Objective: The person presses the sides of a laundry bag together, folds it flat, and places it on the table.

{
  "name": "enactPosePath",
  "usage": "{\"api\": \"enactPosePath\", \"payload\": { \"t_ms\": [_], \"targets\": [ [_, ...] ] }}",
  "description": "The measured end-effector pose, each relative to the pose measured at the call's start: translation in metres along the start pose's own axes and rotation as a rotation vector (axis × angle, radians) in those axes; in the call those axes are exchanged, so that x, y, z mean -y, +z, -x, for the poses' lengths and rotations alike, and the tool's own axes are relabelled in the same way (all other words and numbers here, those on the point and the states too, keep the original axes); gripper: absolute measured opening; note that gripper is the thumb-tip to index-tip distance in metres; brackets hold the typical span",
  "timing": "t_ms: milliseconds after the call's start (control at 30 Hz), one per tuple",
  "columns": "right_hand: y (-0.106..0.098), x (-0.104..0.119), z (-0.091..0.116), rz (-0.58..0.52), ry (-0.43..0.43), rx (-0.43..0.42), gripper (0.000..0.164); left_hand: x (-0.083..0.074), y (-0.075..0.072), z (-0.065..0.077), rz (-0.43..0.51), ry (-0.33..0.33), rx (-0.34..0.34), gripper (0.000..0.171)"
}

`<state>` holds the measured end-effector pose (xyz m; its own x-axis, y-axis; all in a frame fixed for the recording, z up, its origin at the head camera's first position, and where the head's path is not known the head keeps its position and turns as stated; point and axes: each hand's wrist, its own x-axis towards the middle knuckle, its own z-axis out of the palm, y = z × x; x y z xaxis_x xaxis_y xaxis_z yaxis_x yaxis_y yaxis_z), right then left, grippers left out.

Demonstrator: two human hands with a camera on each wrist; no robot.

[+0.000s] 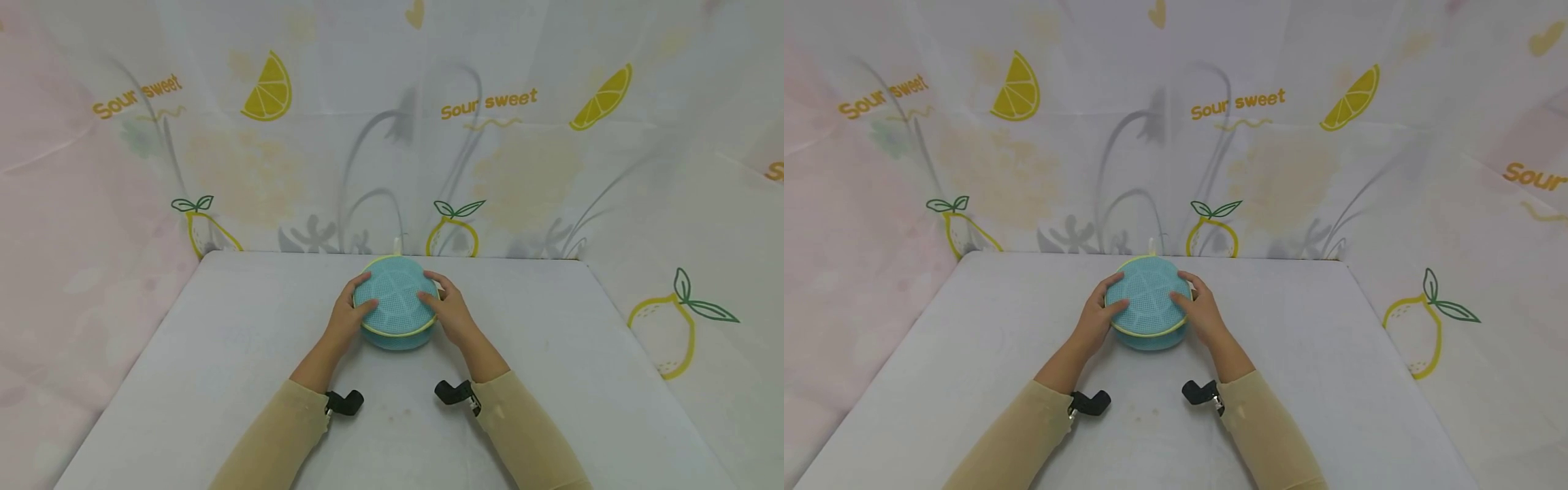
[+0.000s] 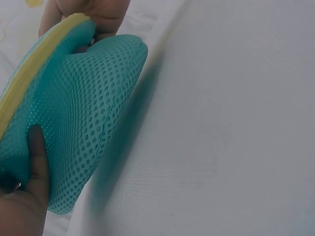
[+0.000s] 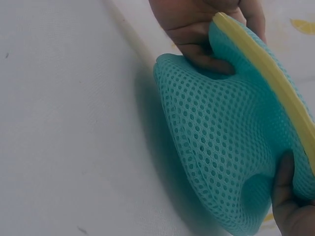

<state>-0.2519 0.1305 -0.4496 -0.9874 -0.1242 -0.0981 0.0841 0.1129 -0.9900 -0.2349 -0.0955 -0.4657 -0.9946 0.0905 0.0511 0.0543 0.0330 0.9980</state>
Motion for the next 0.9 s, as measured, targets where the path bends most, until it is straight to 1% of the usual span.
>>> {"api": "enactPosePath", "payload": {
  "t_ms": [233, 400, 600, 767, 900],
  "targets": [
    [-0.001, 0.002, 0.002, 0.007, -0.012, 0.035, 0.058, -0.001, 0.0, 0.0, -0.002, -0.007, 0.005, 0.065],
    [-0.002, 0.002, 0.003, 0.0, -0.022, 0.055, 0.057, 0.0, 0.002, 0.0, 0.031, -0.021, -0.021, 0.069],
    [-0.002, 0.0, 0.002, -0.005, -0.021, 0.047, 0.058, 0.001, 0.007, 0.003, -0.034, -0.065, -0.069, 0.068],
    [-0.002, -0.001, 0.001, -0.007, -0.008, 0.035, 0.058, -0.002, 0.012, 0.008, -0.071, -0.1, -0.119, 0.068],
    [-0.001, -0.002, 0.001, -0.005, -0.013, 0.034, 0.058, -0.006, 0.013, 0.011, -0.098, -0.138, -0.147, 0.068]
  ]
}}
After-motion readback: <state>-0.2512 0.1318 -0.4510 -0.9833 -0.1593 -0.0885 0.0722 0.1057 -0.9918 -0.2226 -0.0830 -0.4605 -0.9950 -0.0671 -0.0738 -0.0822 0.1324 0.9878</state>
